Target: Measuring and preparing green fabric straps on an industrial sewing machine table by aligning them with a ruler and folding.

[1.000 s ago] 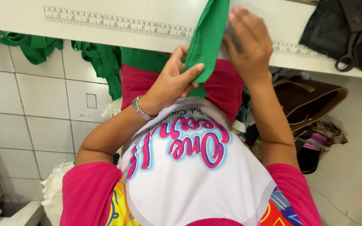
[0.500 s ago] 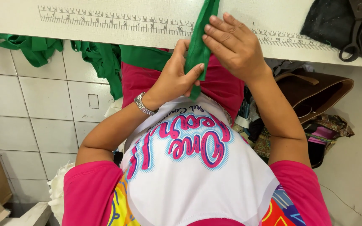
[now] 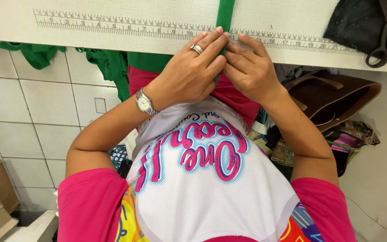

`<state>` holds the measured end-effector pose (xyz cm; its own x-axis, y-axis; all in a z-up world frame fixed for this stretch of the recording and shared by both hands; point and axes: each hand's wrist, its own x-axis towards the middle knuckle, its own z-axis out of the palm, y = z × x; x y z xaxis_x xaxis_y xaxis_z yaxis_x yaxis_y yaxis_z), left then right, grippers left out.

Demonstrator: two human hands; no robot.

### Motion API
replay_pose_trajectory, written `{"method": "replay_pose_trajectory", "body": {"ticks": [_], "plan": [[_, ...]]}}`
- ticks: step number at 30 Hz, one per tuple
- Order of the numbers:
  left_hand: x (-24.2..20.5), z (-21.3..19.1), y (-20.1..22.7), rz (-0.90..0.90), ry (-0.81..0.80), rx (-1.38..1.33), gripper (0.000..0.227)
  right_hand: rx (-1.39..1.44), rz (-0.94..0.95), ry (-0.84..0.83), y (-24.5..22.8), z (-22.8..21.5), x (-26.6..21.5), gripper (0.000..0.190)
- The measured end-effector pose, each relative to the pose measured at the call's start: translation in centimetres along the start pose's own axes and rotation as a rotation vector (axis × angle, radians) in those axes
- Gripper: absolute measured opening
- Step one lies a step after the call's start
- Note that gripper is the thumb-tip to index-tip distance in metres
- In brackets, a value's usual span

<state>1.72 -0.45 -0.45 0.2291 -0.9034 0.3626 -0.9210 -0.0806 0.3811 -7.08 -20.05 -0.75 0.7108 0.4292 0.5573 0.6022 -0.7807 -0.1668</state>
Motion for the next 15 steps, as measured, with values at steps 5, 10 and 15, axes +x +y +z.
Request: {"method": "replay_pose_trajectory", "body": {"ticks": [5,10,15], "plan": [[0.1,-0.2,-0.2,-0.026,-0.044,0.016,0.021,-0.062,0.011,0.053,0.0,-0.1,0.4,0.027],[0.8,-1.1,-0.3,-0.023,-0.017,-0.134,0.016,-0.096,0.015,0.035,0.2,0.3,-0.9,0.033],[2.2,-1.5,-3.2,-0.057,0.014,-0.479,0.009,-0.066,0.003,-0.034,0.7,-0.4,-0.2,0.027]]}}
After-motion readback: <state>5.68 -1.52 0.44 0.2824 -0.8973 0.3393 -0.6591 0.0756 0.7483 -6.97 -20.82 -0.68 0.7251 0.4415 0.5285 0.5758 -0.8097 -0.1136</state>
